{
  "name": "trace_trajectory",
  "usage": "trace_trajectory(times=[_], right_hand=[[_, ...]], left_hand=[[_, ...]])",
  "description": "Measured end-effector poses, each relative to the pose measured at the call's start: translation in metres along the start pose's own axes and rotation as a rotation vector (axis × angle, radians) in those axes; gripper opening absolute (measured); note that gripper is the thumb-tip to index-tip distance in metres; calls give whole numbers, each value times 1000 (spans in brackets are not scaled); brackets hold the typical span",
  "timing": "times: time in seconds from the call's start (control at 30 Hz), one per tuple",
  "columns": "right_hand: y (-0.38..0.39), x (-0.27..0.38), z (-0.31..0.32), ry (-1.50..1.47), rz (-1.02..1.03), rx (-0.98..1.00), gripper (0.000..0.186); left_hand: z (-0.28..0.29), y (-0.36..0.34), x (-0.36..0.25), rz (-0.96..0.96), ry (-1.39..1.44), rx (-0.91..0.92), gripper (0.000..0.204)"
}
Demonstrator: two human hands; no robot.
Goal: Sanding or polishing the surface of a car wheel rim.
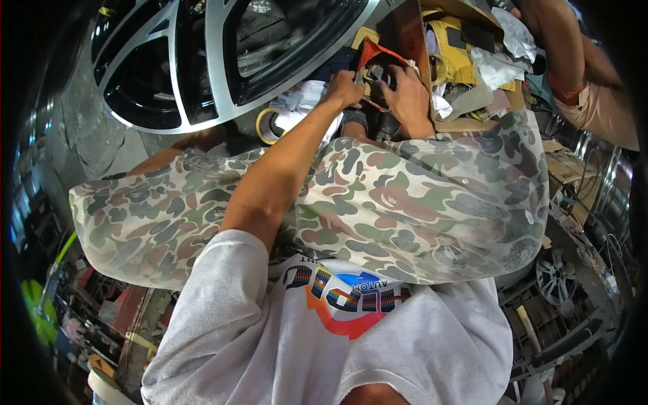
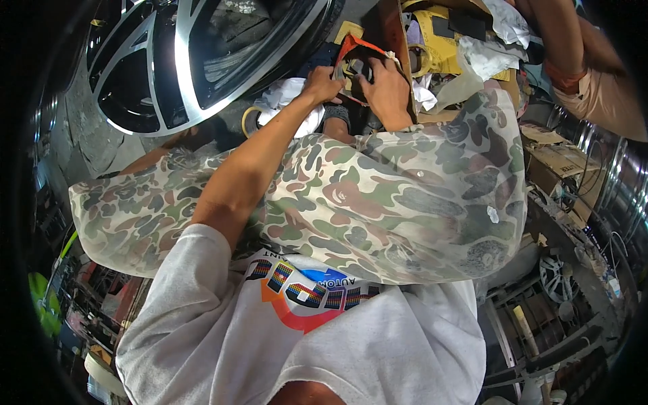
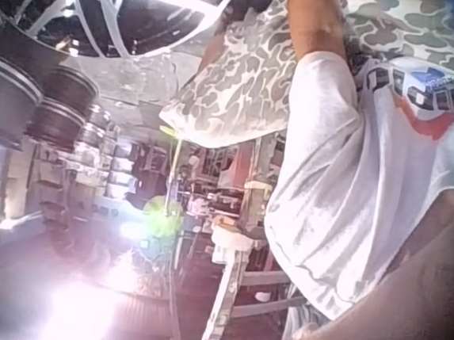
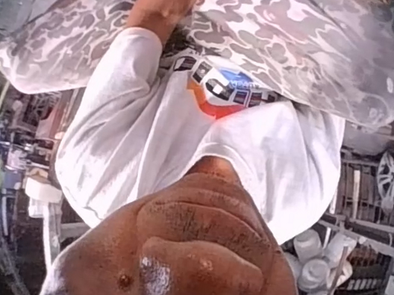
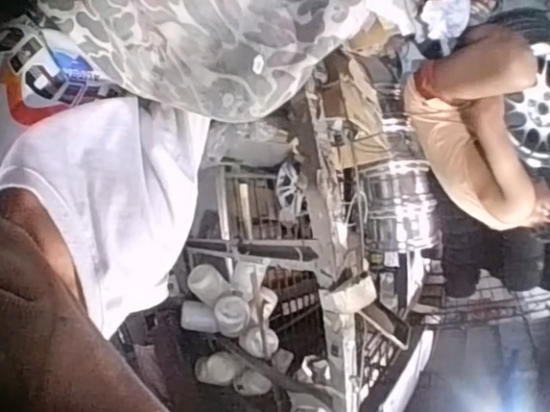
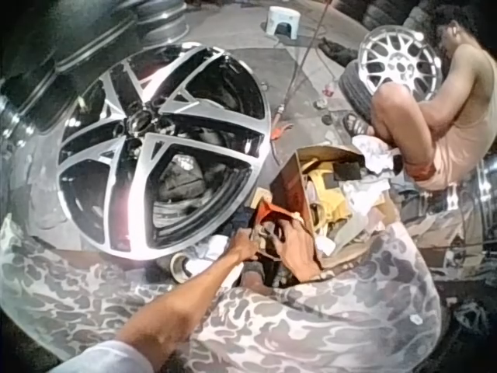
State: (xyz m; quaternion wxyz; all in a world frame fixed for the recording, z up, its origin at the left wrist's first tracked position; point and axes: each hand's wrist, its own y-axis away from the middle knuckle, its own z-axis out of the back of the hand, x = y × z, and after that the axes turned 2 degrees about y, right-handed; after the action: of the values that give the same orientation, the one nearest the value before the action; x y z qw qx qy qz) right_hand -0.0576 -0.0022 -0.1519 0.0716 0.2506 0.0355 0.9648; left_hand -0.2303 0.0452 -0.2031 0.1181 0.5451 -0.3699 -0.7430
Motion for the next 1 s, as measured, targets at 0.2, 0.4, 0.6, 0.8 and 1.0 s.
trace_trajectory(times=[0.2,0.4,0.6,0.8,1.0], right_hand=[[-7,-10,-12,171,146,-1,44],[11,-5,-10,98,94,-32,38],[10,-14,-14,114,138,58,41],[14,-19,-8,7,65,112,38],[15,-22,-14,-232,-36,118,33]], left_hand=[[0,5,-4,58,11,28,34],[5,2,-8,87,36,18,36],[4,-5,8,100,135,51,31],[8,-14,25,168,193,67,25],[12,-17,26,177,232,58,25]])
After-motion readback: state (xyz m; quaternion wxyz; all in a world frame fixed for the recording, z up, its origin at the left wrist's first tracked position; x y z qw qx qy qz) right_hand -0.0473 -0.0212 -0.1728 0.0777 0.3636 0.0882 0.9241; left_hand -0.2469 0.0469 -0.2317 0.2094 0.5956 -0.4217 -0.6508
